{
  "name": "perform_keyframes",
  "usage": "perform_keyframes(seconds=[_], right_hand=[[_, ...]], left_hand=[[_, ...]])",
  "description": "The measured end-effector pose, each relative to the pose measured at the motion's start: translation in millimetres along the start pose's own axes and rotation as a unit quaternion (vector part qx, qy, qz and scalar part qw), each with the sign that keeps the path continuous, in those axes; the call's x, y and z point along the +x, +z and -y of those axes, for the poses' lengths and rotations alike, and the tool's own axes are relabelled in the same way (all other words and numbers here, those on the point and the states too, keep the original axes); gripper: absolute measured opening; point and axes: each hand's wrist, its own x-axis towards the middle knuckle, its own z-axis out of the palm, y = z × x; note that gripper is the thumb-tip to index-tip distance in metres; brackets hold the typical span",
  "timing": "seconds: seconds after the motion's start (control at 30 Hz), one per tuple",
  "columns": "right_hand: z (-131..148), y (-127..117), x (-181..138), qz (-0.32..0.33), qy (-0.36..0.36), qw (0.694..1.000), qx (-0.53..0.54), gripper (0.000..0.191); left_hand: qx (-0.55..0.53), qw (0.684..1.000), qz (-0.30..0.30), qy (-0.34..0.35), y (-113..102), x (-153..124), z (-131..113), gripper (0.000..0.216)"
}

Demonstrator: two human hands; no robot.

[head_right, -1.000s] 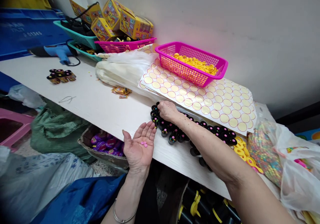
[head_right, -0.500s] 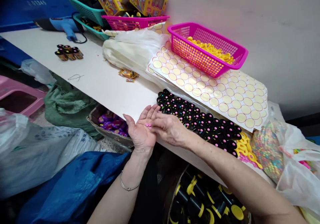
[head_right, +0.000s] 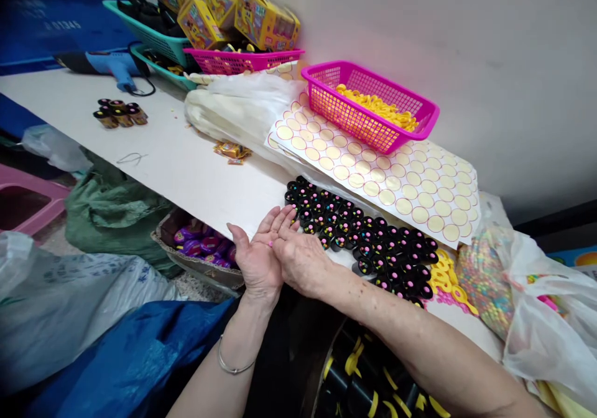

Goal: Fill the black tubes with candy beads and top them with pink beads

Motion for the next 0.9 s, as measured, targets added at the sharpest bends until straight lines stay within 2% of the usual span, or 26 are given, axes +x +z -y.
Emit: perform_keyframes(seconds=[0.1,0.17,0.27,0.33,0.4,0.5,0.63,0.9], right_hand=[[0,-8,4,0.014,-0.009,0.998,0.061,0.02],[-8,-18,9,0.001,-0.007,0.996,0.092,0.018],[-34,-31,27,-0.08,0.056,0.99,0.098,0.015],[-55,-35,44,-0.111,0.113,0.986,0.056,0.012],[-73,-35,60,-0.084,0.139,0.987,-0.007,0.012],[-83,-33,78,-0.018,0.13,0.988,-0.084,0.016],[-80,-28,90,0.027,0.119,0.982,-0.142,0.022],[-78,-25,99,0.077,0.148,0.967,-0.195,0.022]], left_hand=[[-0.011,1.0,-0.006,0.008,0,0,-1,0.081],[-0.03,0.999,-0.01,0.019,0,1,-3,0.078],[-0.052,0.998,-0.015,0.02,-1,3,-5,0.074],[-0.058,0.998,-0.019,0.014,-2,4,-5,0.073],[-0.058,0.998,-0.025,0.01,-2,5,-5,0.072],[-0.056,0.998,-0.034,0.003,-3,7,-5,0.07],[-0.053,0.997,-0.047,-0.002,-3,8,-6,0.067],[-0.051,0.997,-0.061,-0.008,-4,8,-8,0.065]])
